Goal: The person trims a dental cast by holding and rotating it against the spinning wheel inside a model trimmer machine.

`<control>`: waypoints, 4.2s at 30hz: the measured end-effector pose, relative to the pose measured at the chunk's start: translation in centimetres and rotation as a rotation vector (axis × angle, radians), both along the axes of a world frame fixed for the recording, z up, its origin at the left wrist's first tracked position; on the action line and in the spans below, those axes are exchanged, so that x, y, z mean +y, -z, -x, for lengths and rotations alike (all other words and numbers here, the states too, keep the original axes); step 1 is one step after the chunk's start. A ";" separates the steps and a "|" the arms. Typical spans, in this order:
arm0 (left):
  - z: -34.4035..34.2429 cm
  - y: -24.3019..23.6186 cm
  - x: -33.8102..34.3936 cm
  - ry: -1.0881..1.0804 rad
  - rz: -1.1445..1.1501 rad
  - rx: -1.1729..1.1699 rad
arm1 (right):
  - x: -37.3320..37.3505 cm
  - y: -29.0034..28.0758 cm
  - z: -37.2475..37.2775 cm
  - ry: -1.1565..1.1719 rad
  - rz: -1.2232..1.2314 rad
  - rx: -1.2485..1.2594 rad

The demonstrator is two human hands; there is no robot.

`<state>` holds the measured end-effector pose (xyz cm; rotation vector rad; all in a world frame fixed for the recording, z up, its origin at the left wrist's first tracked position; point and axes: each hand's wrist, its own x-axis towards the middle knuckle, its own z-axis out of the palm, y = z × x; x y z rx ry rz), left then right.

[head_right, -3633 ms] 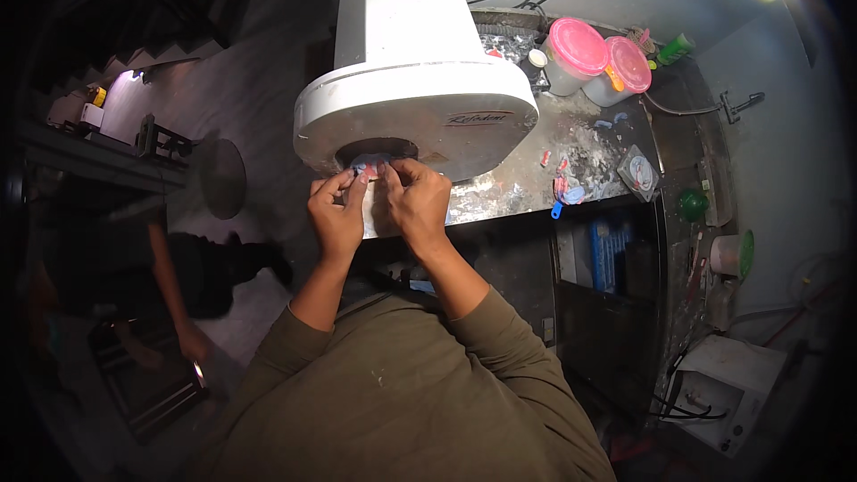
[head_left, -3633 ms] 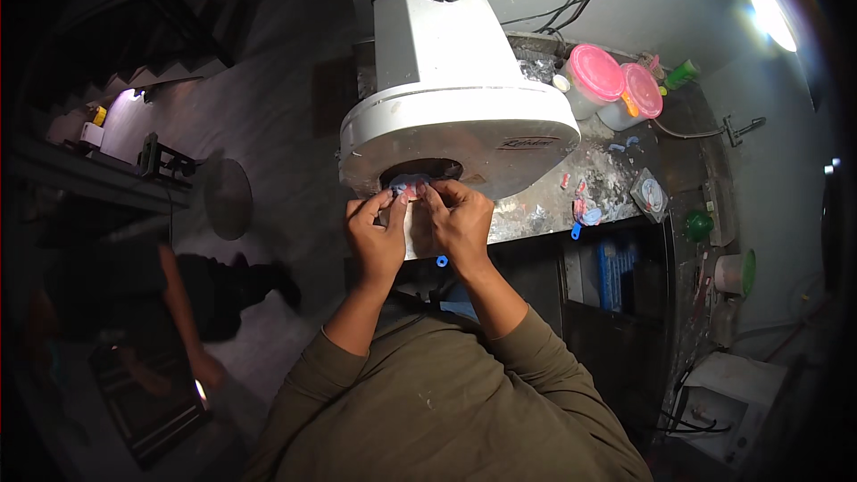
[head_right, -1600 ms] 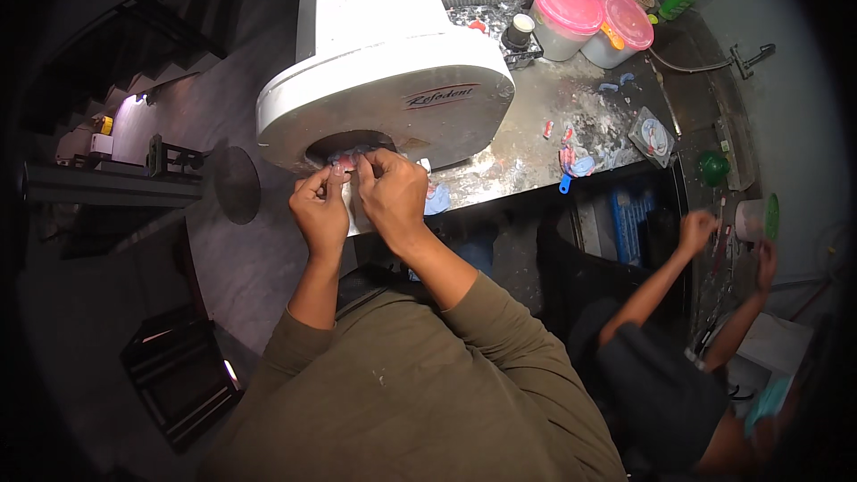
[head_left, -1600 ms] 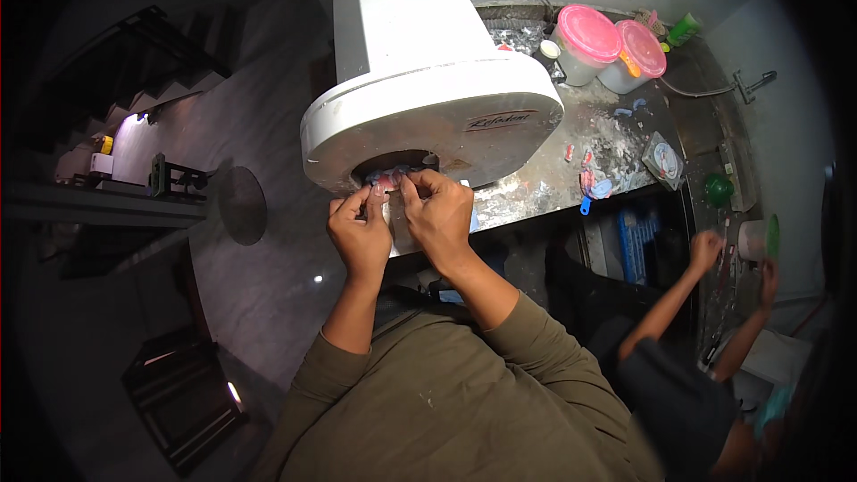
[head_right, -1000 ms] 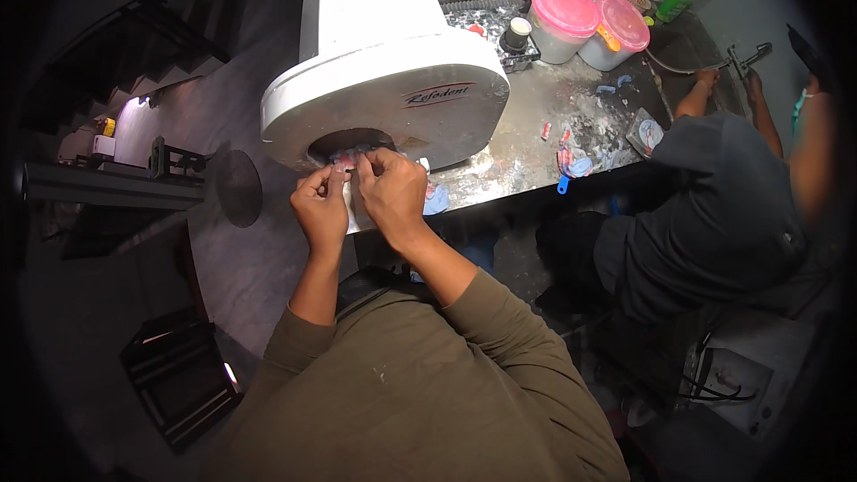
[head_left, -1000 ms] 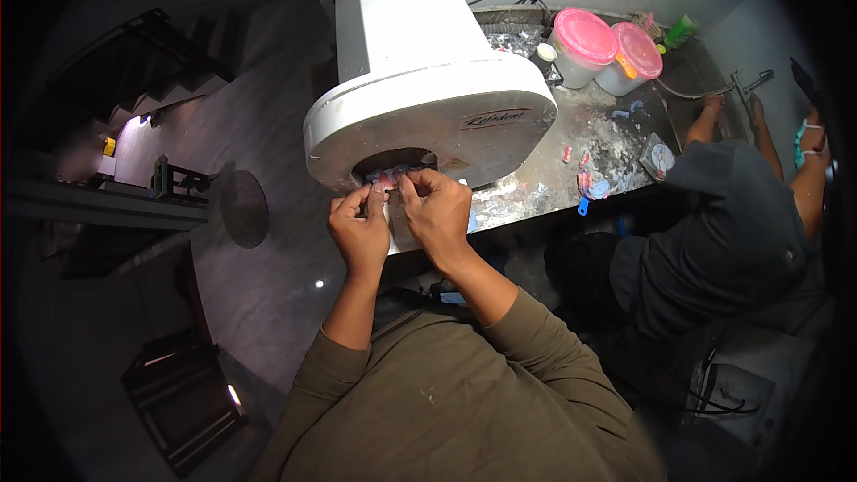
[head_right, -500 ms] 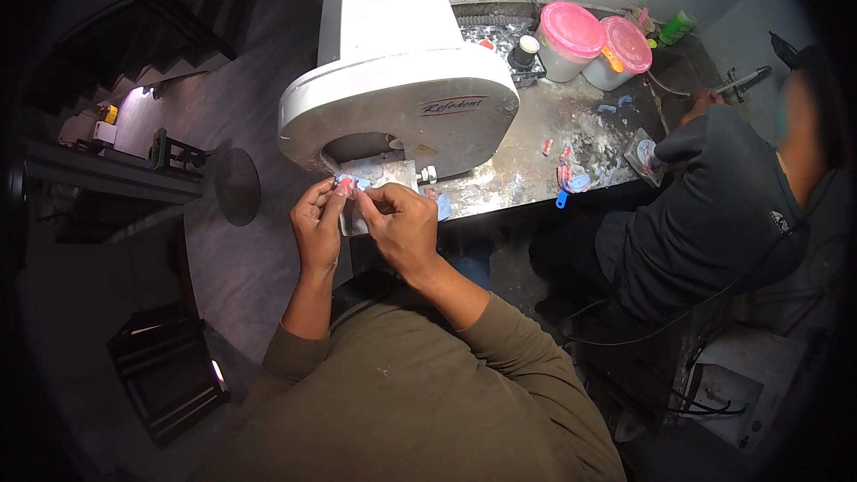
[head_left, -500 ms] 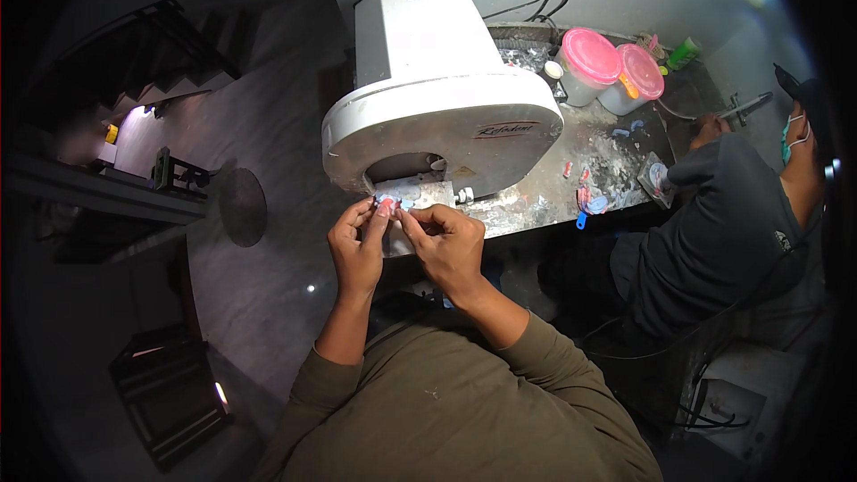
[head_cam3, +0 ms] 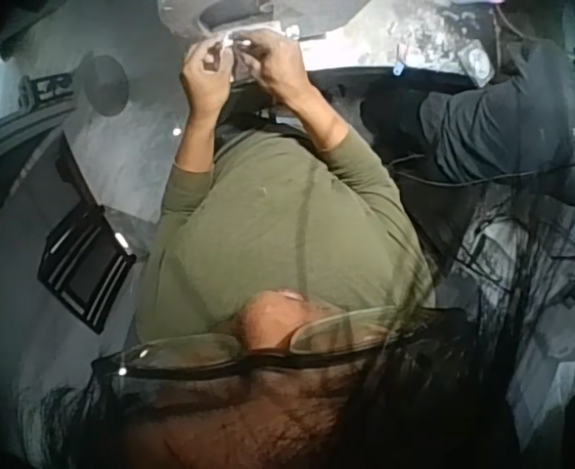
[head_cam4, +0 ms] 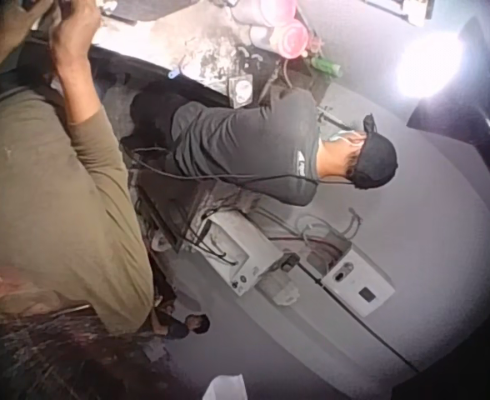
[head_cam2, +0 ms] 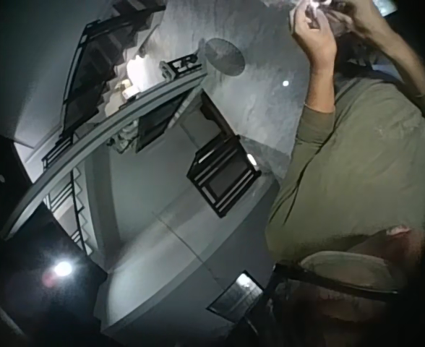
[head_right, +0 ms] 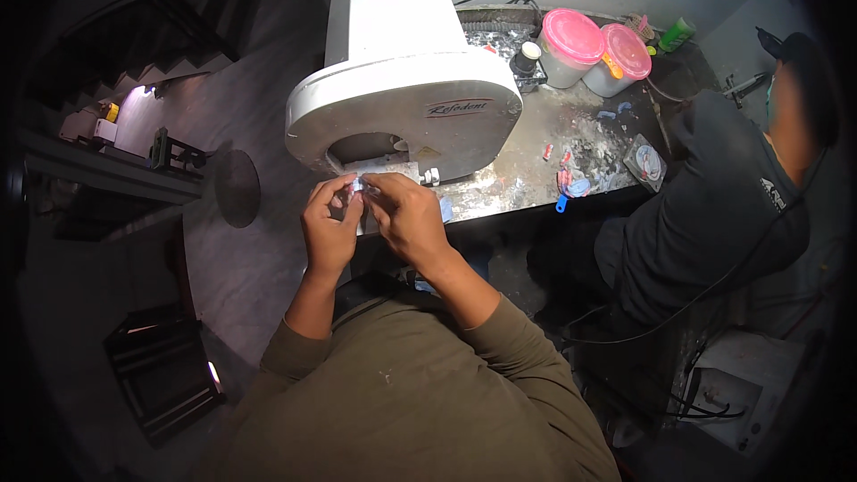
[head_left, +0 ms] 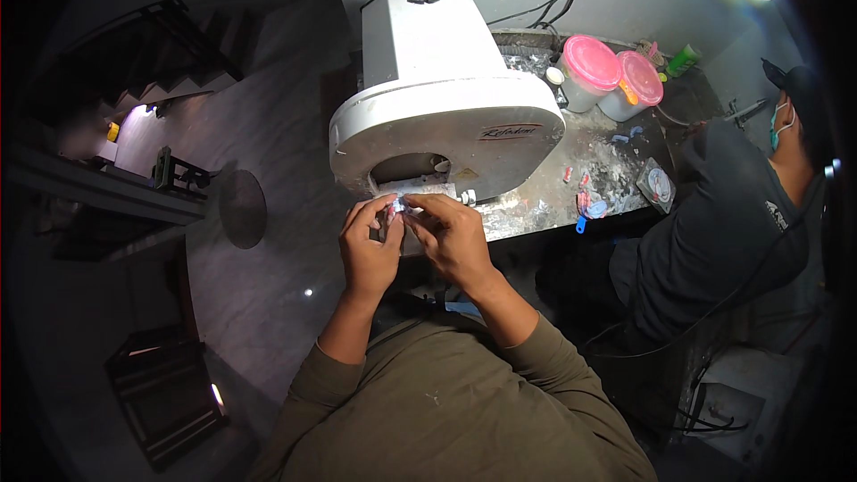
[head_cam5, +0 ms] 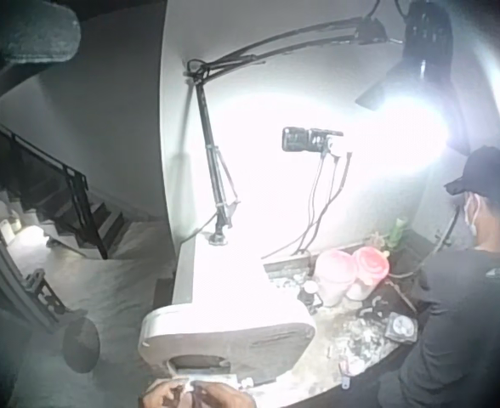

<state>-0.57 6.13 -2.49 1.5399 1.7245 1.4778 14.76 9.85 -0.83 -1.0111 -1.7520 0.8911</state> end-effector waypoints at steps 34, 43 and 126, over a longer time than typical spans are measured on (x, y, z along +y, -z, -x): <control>-0.8 1.1 1.3 -0.136 -0.036 0.309 | 4.1 3.2 0.4 0.042 -0.249 -0.235; -0.9 0.7 1.5 -0.156 -0.042 0.331 | 4.0 2.7 0.4 0.056 -0.257 -0.224; 3.6 3.2 2.7 -0.253 0.105 0.109 | 2.9 2.7 1.5 0.209 -0.245 -0.345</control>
